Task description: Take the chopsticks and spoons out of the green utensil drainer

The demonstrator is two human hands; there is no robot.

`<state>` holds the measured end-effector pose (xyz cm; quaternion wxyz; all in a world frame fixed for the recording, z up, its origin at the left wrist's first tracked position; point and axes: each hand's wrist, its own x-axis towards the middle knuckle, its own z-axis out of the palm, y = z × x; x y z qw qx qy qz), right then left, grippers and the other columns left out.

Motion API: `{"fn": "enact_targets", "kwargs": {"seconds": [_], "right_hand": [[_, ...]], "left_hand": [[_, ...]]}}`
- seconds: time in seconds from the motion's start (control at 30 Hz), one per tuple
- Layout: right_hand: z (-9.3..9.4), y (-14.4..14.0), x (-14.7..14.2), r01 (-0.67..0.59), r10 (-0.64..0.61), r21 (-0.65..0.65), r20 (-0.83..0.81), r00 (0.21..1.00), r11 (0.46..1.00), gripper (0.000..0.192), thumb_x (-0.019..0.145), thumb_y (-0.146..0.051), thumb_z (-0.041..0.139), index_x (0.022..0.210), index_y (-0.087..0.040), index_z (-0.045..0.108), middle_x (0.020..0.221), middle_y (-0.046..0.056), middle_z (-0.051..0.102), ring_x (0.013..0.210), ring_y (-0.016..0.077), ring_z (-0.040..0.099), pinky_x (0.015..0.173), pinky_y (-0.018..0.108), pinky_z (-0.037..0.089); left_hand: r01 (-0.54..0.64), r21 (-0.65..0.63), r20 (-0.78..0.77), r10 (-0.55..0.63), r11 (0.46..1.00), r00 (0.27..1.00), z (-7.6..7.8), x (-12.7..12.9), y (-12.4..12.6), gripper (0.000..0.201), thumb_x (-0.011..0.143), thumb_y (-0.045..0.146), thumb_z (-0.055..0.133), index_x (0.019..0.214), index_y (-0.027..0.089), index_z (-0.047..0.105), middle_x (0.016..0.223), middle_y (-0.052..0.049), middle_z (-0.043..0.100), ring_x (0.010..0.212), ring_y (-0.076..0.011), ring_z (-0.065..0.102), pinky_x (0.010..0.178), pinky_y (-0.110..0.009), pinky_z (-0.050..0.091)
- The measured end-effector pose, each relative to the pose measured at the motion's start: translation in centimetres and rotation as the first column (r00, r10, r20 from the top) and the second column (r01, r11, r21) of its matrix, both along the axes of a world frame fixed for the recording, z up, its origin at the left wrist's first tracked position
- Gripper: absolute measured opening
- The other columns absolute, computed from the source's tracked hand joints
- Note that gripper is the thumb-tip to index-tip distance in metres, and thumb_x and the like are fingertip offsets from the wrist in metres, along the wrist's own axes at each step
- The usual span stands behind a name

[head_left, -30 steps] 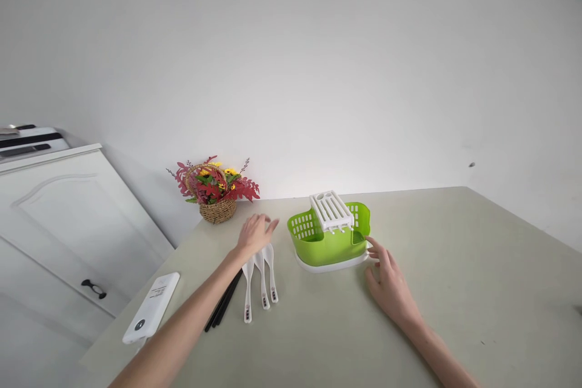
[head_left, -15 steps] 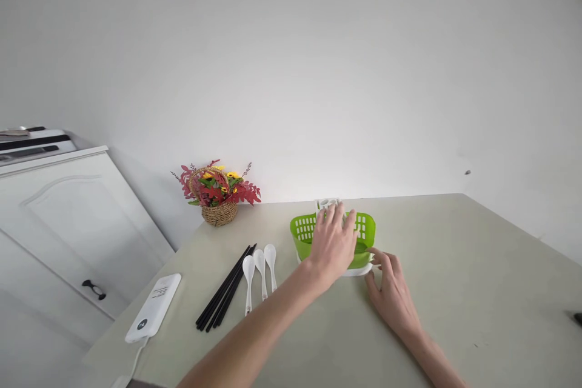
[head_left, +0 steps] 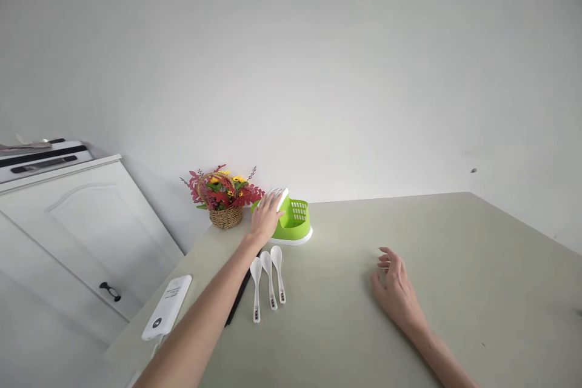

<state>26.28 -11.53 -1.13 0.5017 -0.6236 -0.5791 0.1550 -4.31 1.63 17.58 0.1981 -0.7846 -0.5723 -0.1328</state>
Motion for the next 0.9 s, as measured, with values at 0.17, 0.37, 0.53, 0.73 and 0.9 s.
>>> {"fn": "enact_targets", "kwargs": {"seconds": [0.17,0.37,0.53,0.73,0.9], "right_hand": [[-0.2,0.0,0.1,0.004,-0.004,-0.024,0.013,1.000,1.000,0.047,0.090,-0.033,0.043,0.137,-0.024,0.041,0.115,0.009,0.054,0.111,0.0259,0.061,0.089,0.041,0.052],[-0.8,0.5,0.3,0.046,-0.044,-0.029,0.066,0.997,0.999,0.034,0.090,-0.033,0.041,0.121,-0.023,0.052,0.116,0.010,0.060,0.110,0.0252,0.065,0.088,0.039,0.053],[-1.5,0.0,0.2,0.055,-0.051,-0.010,0.207,0.977,0.998,0.036,0.094,-0.034,0.039,0.120,-0.022,0.060,0.127,0.012,0.062,0.119,0.0273,0.063,0.096,0.044,0.052],[-2.9,-3.1,-0.4,0.003,-0.015,0.030,0.407,0.913,1.000,0.056,0.098,-0.047,0.041,0.143,-0.018,0.058,0.155,0.014,0.052,0.150,0.0328,0.039,0.123,0.057,0.025],[-3.8,-5.5,0.0,0.040,-0.047,0.025,0.525,0.849,0.999,0.065,0.100,-0.053,0.034,0.150,-0.017,0.054,0.160,0.010,0.047,0.151,0.0331,0.037,0.123,0.058,0.025]], "left_hand": [[-0.021,-0.032,-0.017,0.020,0.999,1.000,1.2,-3.1,0.1,0.056,0.102,0.029,0.046,0.157,0.024,0.036,0.161,-0.013,0.043,0.152,-0.0298,0.034,0.115,-0.051,0.042],[0.034,0.101,0.023,-0.036,0.994,0.999,0.1,-0.9,-2.7,0.055,0.103,0.030,0.045,0.157,0.022,0.036,0.166,-0.015,0.035,0.158,-0.0335,0.020,0.125,-0.063,0.018],[0.385,0.047,0.110,-0.388,0.922,0.915,-3.4,5.0,-6.7,0.047,0.103,0.016,0.037,0.149,0.023,0.042,0.163,-0.010,0.041,0.155,-0.0224,0.029,0.125,-0.053,0.032],[0.493,-0.116,0.236,-0.458,0.862,0.857,-9.6,9.7,-12.6,0.042,0.103,0.026,0.046,0.145,0.024,0.045,0.157,-0.009,0.050,0.155,-0.0235,0.031,0.124,-0.049,0.037],[0.444,-0.265,0.190,-0.406,0.856,0.894,-13.5,8.2,-14.7,0.047,0.106,0.032,0.041,0.152,0.023,0.044,0.162,-0.007,0.044,0.153,-0.0247,0.035,0.124,-0.047,0.037]]}}
